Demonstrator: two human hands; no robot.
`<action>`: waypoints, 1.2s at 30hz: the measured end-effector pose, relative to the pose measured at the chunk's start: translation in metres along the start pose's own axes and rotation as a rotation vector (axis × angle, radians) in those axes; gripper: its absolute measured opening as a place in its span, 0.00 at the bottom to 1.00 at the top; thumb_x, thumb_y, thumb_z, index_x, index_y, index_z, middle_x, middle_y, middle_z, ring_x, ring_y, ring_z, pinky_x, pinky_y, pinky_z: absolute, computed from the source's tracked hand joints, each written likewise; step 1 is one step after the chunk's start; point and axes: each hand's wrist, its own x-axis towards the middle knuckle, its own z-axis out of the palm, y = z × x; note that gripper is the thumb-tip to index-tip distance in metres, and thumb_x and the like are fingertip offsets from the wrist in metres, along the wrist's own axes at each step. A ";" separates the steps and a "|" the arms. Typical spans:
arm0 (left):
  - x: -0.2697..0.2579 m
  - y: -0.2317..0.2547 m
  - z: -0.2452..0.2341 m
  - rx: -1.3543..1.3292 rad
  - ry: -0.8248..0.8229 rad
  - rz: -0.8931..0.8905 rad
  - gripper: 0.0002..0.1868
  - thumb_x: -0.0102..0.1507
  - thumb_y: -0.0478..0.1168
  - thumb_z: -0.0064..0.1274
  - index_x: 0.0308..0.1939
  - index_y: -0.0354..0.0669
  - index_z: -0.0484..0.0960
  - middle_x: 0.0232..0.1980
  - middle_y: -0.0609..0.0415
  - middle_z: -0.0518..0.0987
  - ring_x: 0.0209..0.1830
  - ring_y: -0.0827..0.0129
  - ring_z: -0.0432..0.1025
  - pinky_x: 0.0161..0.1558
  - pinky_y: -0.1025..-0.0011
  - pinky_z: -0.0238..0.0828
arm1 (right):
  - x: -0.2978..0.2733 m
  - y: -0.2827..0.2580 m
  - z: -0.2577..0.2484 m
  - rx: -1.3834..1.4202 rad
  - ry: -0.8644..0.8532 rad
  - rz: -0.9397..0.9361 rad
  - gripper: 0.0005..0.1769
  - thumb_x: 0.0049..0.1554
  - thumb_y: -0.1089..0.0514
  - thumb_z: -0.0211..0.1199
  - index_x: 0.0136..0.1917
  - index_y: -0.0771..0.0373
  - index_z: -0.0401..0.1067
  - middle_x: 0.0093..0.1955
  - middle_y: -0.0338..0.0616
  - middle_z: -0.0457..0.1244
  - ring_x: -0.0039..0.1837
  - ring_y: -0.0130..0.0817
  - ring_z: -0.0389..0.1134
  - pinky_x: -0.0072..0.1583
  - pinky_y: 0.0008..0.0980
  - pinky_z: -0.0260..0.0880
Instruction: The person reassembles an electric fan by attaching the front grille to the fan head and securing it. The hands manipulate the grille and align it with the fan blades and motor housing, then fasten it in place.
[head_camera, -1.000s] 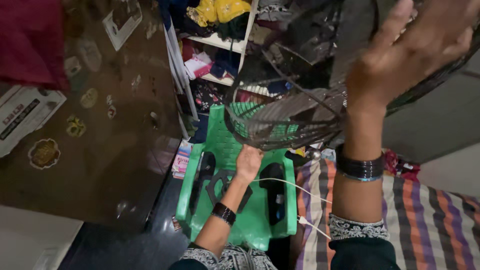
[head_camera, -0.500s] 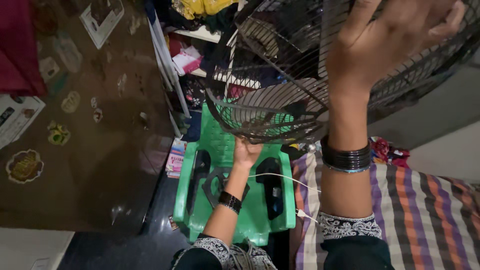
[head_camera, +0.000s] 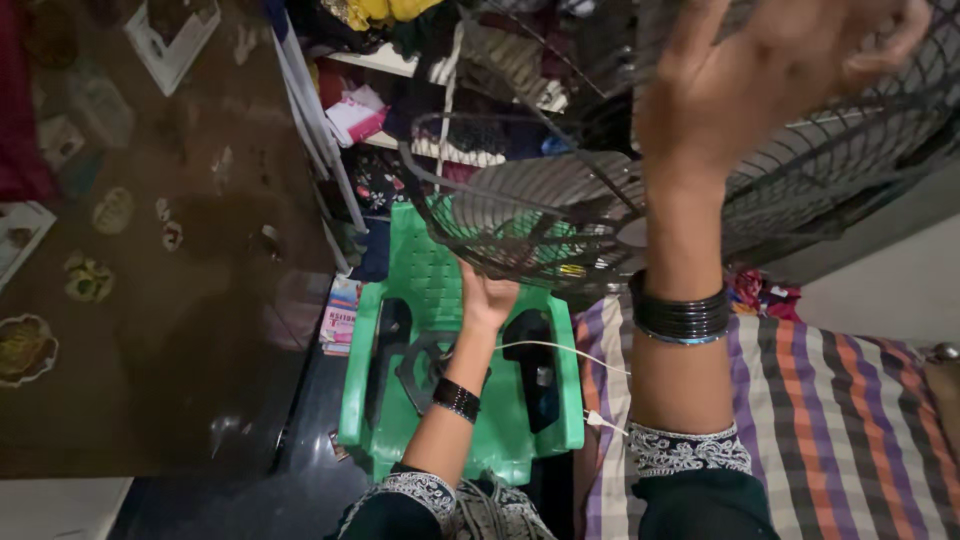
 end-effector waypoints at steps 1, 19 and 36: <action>-0.002 -0.001 0.012 0.079 -0.003 0.025 0.35 0.70 0.69 0.43 0.64 0.46 0.77 0.62 0.53 0.78 0.62 0.57 0.70 0.69 0.54 0.62 | -0.003 -0.003 -0.002 -0.044 -0.016 0.014 0.29 0.69 0.38 0.48 0.68 0.61 0.70 0.70 0.53 0.61 0.74 0.51 0.52 0.75 0.56 0.43; -0.010 0.035 0.043 0.226 0.038 0.115 0.37 0.64 0.68 0.49 0.69 0.52 0.74 0.73 0.56 0.72 0.75 0.54 0.62 0.79 0.45 0.53 | -0.280 0.155 -0.064 0.712 0.226 0.961 0.30 0.69 0.52 0.52 0.81 0.61 0.53 0.78 0.50 0.53 0.73 0.44 0.48 0.73 0.46 0.40; -0.016 0.037 0.062 0.211 0.101 0.097 0.40 0.64 0.70 0.46 0.68 0.46 0.74 0.70 0.50 0.73 0.72 0.52 0.64 0.76 0.45 0.53 | -0.367 0.158 -0.012 2.169 0.176 1.405 0.29 0.65 0.43 0.56 0.75 0.54 0.66 0.79 0.43 0.57 0.81 0.42 0.56 0.83 0.51 0.52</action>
